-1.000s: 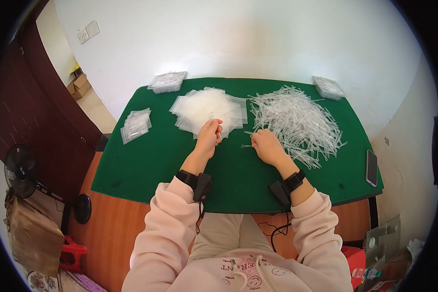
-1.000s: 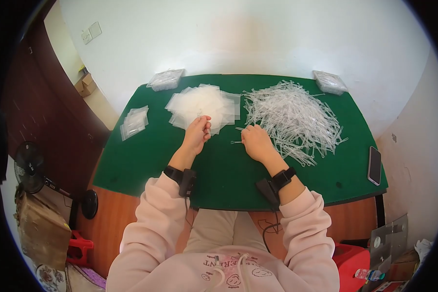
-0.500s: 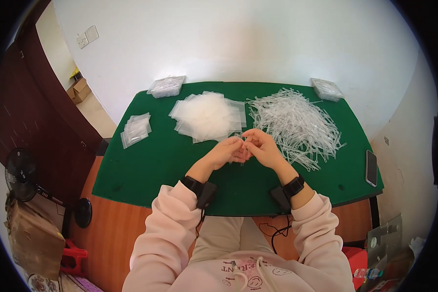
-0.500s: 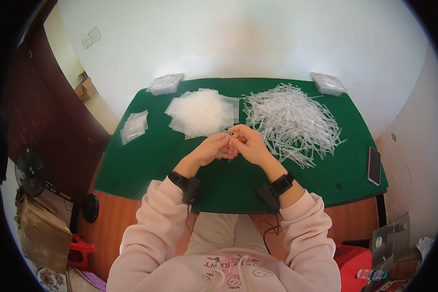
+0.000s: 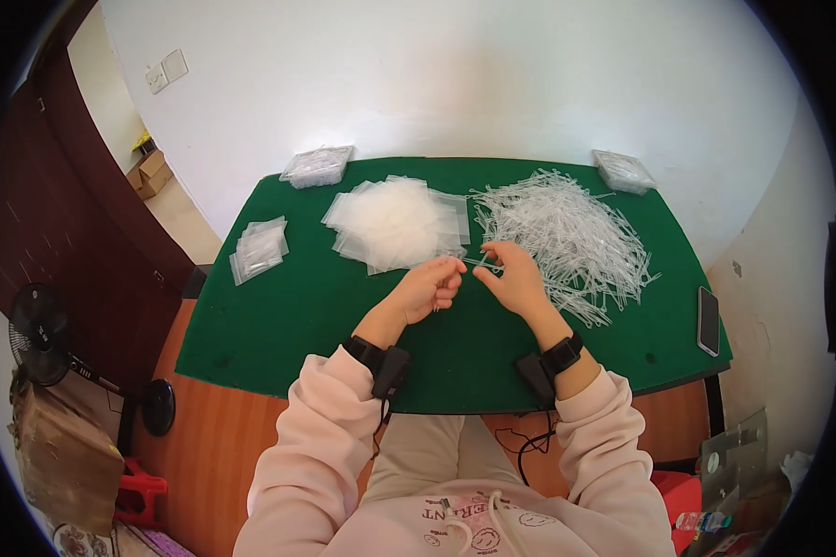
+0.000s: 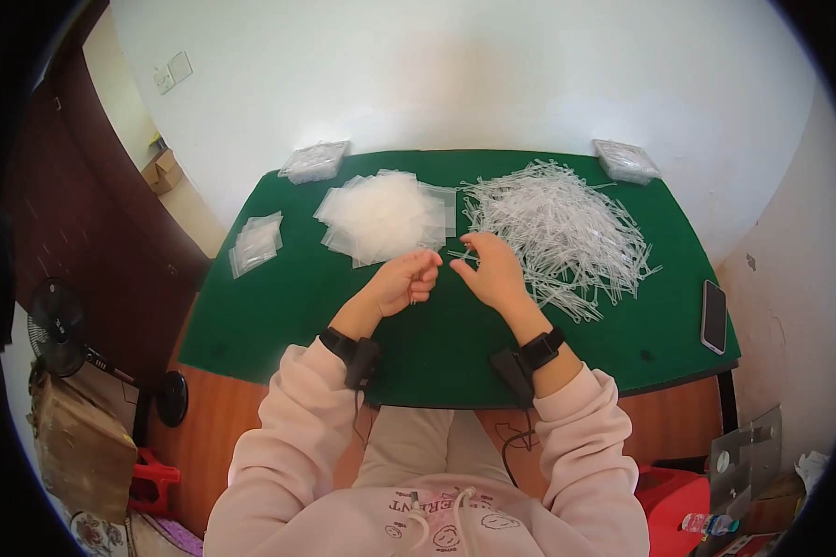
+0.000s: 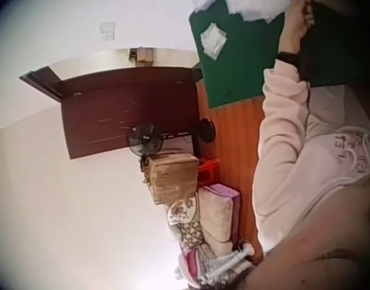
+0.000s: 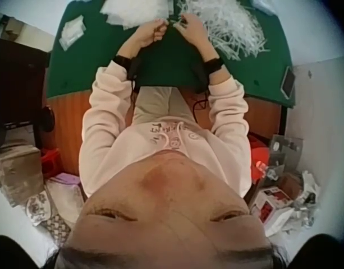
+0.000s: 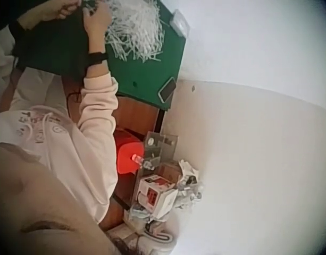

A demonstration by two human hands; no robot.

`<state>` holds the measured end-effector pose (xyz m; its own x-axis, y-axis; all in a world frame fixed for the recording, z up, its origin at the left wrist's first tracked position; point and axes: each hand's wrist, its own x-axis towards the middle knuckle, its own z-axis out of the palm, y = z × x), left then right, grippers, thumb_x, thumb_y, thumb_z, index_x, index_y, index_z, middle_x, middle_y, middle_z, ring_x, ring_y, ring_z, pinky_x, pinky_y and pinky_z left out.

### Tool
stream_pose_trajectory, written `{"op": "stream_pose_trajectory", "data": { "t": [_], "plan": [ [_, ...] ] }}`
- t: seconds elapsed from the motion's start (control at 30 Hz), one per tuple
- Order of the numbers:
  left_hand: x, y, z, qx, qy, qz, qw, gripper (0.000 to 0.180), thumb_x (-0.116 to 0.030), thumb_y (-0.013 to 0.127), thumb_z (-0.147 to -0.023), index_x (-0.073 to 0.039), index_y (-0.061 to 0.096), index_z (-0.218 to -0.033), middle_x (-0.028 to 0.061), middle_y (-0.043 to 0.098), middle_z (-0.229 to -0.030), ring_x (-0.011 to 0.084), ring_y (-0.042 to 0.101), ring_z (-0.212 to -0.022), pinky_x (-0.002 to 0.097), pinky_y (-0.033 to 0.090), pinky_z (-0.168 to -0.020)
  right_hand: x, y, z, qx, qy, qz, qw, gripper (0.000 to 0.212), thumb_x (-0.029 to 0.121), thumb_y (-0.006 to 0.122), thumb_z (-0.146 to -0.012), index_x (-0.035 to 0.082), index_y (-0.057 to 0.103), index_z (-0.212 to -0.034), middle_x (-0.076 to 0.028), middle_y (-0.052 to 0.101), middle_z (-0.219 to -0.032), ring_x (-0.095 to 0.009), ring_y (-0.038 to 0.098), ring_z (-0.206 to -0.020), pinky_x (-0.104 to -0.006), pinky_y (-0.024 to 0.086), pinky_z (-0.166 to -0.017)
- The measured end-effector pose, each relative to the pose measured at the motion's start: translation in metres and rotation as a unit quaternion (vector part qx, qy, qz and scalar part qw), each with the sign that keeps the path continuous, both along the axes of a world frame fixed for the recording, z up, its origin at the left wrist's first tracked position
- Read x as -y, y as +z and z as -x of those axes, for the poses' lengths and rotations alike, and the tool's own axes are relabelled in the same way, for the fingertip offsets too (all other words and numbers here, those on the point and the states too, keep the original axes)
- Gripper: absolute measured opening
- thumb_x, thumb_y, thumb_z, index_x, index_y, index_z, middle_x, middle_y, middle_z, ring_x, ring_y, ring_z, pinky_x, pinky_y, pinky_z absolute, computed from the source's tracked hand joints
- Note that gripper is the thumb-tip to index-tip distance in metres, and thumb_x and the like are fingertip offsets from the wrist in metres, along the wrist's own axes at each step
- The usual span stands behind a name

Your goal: The recorder is stuffing shredded white paper/film filler into small clear plastic zip-top bags.

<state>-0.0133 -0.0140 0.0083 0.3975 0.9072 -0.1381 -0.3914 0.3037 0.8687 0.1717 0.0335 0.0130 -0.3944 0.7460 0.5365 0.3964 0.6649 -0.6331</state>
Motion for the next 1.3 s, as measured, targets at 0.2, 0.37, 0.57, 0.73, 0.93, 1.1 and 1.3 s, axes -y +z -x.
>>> {"op": "stream_pose_trajectory", "data": {
  "t": [0.2,0.37,0.57,0.73,0.93,1.1,1.3],
  "plan": [
    [-0.005,0.000,0.013,0.058,0.163,-0.015,0.985,0.020,-0.027,0.040,-0.094,-0.008,0.047,-0.089,-0.0045,0.030,-0.058,0.0059,0.026,-0.048,0.0197,0.022,-0.043,-0.015,-0.012,-0.015,0.273,-0.187,-0.119,0.936,0.030,0.027,0.070,-0.067,0.004,0.060,-0.083,-0.009,0.056,-0.074,-0.030,0.056,-0.076,-0.0417,0.046,-0.069],
    [-0.006,-0.001,0.015,0.088,0.205,-0.017,0.975,0.020,-0.027,0.041,-0.094,-0.008,0.047,-0.088,-0.0049,0.028,-0.056,0.0056,0.026,-0.048,0.0199,0.023,-0.043,-0.020,-0.021,-0.011,0.267,-0.118,-0.063,0.954,0.016,0.021,0.066,-0.069,0.006,0.061,-0.072,-0.010,0.057,-0.073,-0.030,0.056,-0.074,-0.0407,0.046,-0.066],
    [-0.008,0.000,0.014,0.074,0.237,-0.014,0.969,0.020,-0.027,0.041,-0.093,-0.008,0.047,-0.088,-0.0046,0.031,-0.058,0.0053,0.026,-0.047,0.0200,0.023,-0.043,-0.018,-0.020,-0.010,0.254,-0.120,-0.085,0.956,0.010,0.017,0.065,-0.069,0.008,0.061,-0.066,-0.010,0.059,-0.071,-0.030,0.058,-0.070,-0.0407,0.046,-0.063],
    [-0.005,0.000,0.014,-0.030,0.251,-0.033,0.967,0.018,-0.024,0.048,-0.091,-0.007,0.051,-0.090,-0.0055,0.039,-0.063,0.0036,0.028,-0.047,0.0181,0.022,-0.043,0.002,0.004,-0.001,0.152,-0.064,-0.099,0.981,0.007,0.011,0.057,-0.074,0.004,0.055,-0.073,-0.012,0.058,-0.067,-0.030,0.057,-0.067,-0.0395,0.045,-0.059],
    [0.000,0.007,0.002,-0.095,0.203,-0.077,0.972,0.017,-0.021,0.054,-0.088,-0.005,0.056,-0.095,-0.0054,0.046,-0.071,0.0014,0.029,-0.047,0.0166,0.021,-0.042,0.018,0.013,0.008,0.037,0.008,0.054,0.998,0.008,0.012,0.054,-0.081,0.005,0.052,-0.080,-0.011,0.057,-0.066,-0.028,0.057,-0.063,-0.0366,0.044,-0.056],
    [0.000,0.004,0.000,-0.100,0.208,-0.152,0.961,0.018,-0.020,0.055,-0.087,-0.004,0.059,-0.095,-0.0041,0.048,-0.072,0.0007,0.028,-0.047,0.0171,0.021,-0.042,0.019,0.011,0.011,0.001,0.057,0.079,0.995,0.006,0.010,0.052,-0.082,0.005,0.053,-0.084,-0.012,0.058,-0.068,-0.028,0.057,-0.063,-0.0352,0.043,-0.056],
    [-0.007,-0.001,0.018,-0.032,0.362,-0.148,0.920,0.019,-0.019,0.055,-0.087,-0.002,0.060,-0.091,-0.0019,0.051,-0.072,0.0023,0.037,-0.051,0.0175,0.028,-0.046,0.004,0.007,0.003,-0.048,0.008,-0.040,0.998,0.007,0.005,0.050,-0.083,0.002,0.055,-0.086,-0.010,0.056,-0.065,-0.022,0.056,-0.058,-0.0298,0.044,-0.056]
  ]
}}
